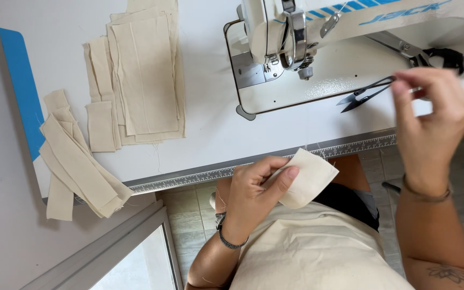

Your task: Folding and trimming fabric strips at a sewing station

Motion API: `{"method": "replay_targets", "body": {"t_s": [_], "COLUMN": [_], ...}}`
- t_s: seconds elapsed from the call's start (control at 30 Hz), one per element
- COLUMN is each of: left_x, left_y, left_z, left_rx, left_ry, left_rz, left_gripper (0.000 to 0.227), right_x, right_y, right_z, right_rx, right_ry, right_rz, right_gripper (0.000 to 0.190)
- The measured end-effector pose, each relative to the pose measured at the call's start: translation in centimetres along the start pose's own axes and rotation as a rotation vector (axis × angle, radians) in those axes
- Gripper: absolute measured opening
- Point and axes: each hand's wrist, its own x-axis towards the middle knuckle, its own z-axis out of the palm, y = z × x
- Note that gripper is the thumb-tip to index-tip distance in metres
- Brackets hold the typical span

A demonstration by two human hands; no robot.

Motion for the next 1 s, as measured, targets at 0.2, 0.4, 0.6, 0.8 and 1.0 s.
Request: {"method": "replay_targets", "body": {"t_s": [0.2,0.4,0.6,0.8,1.0], "left_x": [0.3,1.0,1.2,1.1,1.1], "left_y": [-2.2,-1.9,-1.4,-0.2,0.5], "left_z": [0.2,1.3,1.6,0.5,-0.3], "left_rx": [-0.002,-0.034,-0.081,-0.163,-0.130], "left_ry": [0.056,0.025,0.027,0.036,0.032], "left_rz": [-0.080,-0.084,-0.031,-0.003,0.036], "left_gripper": [0.022,0.018,0.018,0.024,0.021], "right_x": [-3.6,-1.8,-2.3,-4.6,-9.3], "right_y": [12.7,13.8,13.4,5.9,1.4], "right_z": [-1.2,-2.1,-2.7,-5.8,-4.6], "right_rx": [-0.544,-0.828,-1.117,-0.031,0.471], "right_ry": [-0.156,-0.361,-0.278,-0.535,-1.064], "right_rz": [-0.036,-0.126,-0.198,0.629,0.598], "right_gripper": [0.031,0.034,0.019,0.044,0.077]}}
